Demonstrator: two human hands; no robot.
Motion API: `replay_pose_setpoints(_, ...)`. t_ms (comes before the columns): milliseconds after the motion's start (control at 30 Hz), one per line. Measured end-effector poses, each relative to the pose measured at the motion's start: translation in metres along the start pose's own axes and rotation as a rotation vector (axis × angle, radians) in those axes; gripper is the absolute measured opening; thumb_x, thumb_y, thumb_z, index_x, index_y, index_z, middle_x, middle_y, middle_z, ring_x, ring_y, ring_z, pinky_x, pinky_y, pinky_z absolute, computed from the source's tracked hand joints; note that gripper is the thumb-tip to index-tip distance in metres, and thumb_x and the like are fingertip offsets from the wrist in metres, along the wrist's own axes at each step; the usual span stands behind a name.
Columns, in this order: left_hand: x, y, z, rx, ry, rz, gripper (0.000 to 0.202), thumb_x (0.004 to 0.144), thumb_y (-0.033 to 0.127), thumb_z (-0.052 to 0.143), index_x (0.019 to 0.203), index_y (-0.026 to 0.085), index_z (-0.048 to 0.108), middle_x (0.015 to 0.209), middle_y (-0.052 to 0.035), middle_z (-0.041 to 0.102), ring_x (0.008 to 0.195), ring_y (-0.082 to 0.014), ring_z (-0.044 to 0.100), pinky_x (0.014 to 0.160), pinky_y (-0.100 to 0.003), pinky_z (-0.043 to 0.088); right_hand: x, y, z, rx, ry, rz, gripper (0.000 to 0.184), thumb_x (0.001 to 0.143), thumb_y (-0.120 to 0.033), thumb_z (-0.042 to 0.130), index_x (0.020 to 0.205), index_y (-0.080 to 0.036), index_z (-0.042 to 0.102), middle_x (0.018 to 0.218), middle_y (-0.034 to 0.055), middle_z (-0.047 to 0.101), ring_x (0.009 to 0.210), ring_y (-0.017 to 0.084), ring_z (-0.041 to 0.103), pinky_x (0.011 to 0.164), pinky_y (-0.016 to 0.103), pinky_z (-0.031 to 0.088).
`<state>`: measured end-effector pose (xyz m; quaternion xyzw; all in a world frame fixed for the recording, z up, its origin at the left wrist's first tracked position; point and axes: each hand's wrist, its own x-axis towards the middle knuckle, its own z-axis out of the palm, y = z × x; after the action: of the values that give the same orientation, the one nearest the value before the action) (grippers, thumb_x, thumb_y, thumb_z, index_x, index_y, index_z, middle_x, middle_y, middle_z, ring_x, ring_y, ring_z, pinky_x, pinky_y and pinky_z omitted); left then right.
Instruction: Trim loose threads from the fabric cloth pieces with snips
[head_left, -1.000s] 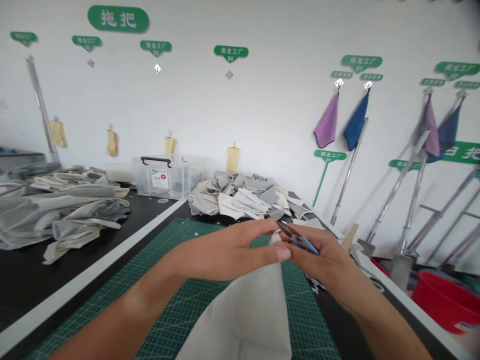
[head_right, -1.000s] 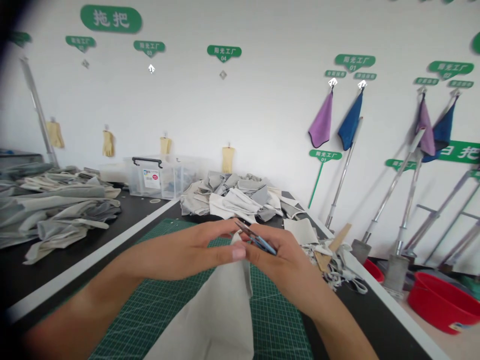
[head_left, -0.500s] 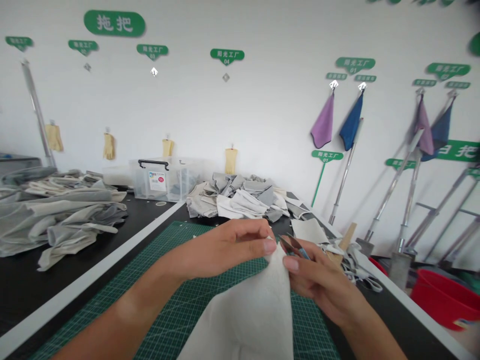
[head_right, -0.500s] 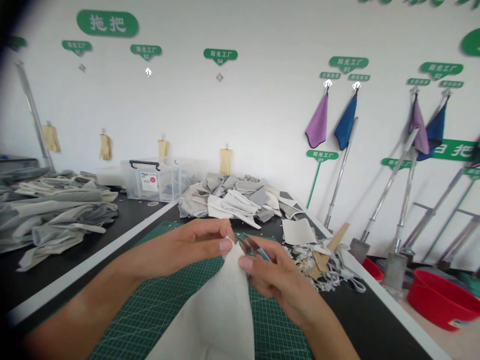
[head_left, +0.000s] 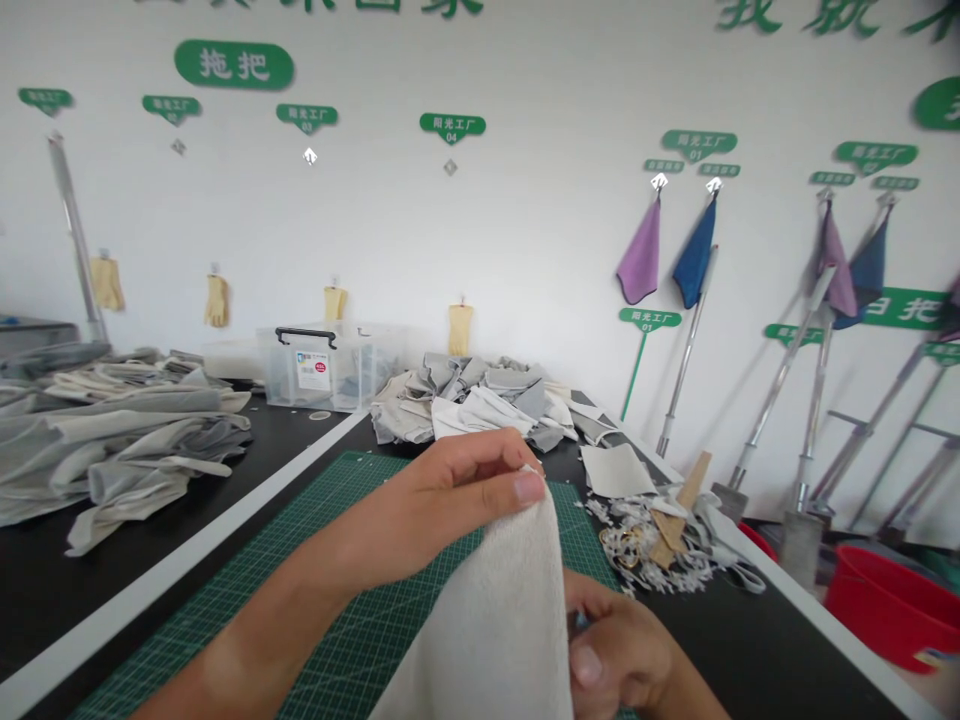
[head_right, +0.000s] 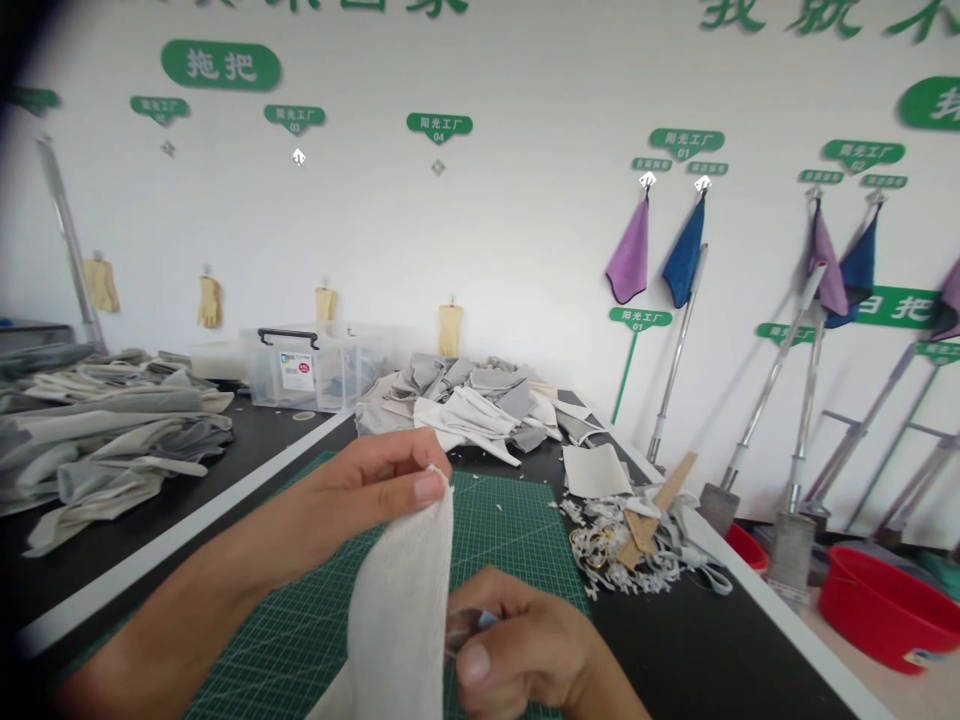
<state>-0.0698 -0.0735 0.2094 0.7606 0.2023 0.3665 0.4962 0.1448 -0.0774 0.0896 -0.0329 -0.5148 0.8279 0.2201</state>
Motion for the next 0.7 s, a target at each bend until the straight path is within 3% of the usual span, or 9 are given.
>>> replay_pose_setpoints(133,-0.002,0.0,0.001,0.008,0.023,-0.011,0.028,0.09,0.045,0.063,0.083,0.017,0.061,0.073,0.0019,0.048,0.068,-0.0109,0.041,0.06,-0.022,0.033,0.005,0.012,0.005,0.069,0.051,-0.109,0.031,0.083,-0.025,0.074,0.071,-0.015,0.047,0.046,-0.0131,0.028,0.031,-0.003,0.017,0.034,0.009,0.021)
replay_pose_setpoints(333,-0.004,-0.002,0.002,-0.015,0.04,-0.009,0.027,0.09,0.044,0.064,0.084,0.017,0.061,0.074,0.0014,0.05,0.068,-0.0111,0.042,0.06,-0.021,0.033,0.006,0.017,0.005,-0.007,0.234,-0.122,0.037,0.088,-0.035,0.072,0.069,-0.017,0.045,0.043,-0.0111,0.032,0.03,0.001,0.028,0.034,0.012,0.022)
replay_pose_setpoints(500,-0.005,-0.004,0.001,-0.013,0.037,0.001,0.027,0.091,0.043,0.064,0.083,0.017,0.061,0.072,0.0015,0.047,0.067,-0.0106,0.04,0.058,-0.021,0.032,0.007,0.015,0.009,-0.025,0.212,-0.203,0.039,0.087,-0.043,0.07,0.07,-0.016,0.048,0.044,-0.0088,0.037,0.035,0.003,0.032,0.039,0.014,0.028)
replay_pose_setpoints(600,-0.006,-0.005,0.001,-0.024,0.035,-0.017,0.028,0.091,0.044,0.063,0.083,0.017,0.06,0.072,0.0014,0.047,0.066,-0.0105,0.04,0.057,-0.021,0.031,0.007,0.019,0.01,-0.073,0.221,-0.21,0.033,0.081,-0.04,0.074,0.083,-0.01,0.061,0.055,-0.0026,0.052,0.047,0.004,0.045,0.048,0.014,0.035)
replay_pose_setpoints(700,-0.007,-0.005,0.0,-0.046,0.054,-0.017,0.028,0.091,0.043,0.064,0.083,0.017,0.06,0.073,0.0014,0.048,0.066,-0.0102,0.042,0.058,-0.021,0.032,0.005,0.024,0.01,-0.079,0.203,-0.134,0.049,0.068,-0.035,0.083,0.104,-0.007,0.067,0.068,-0.0004,0.06,0.057,0.006,0.051,0.06,0.016,0.041)
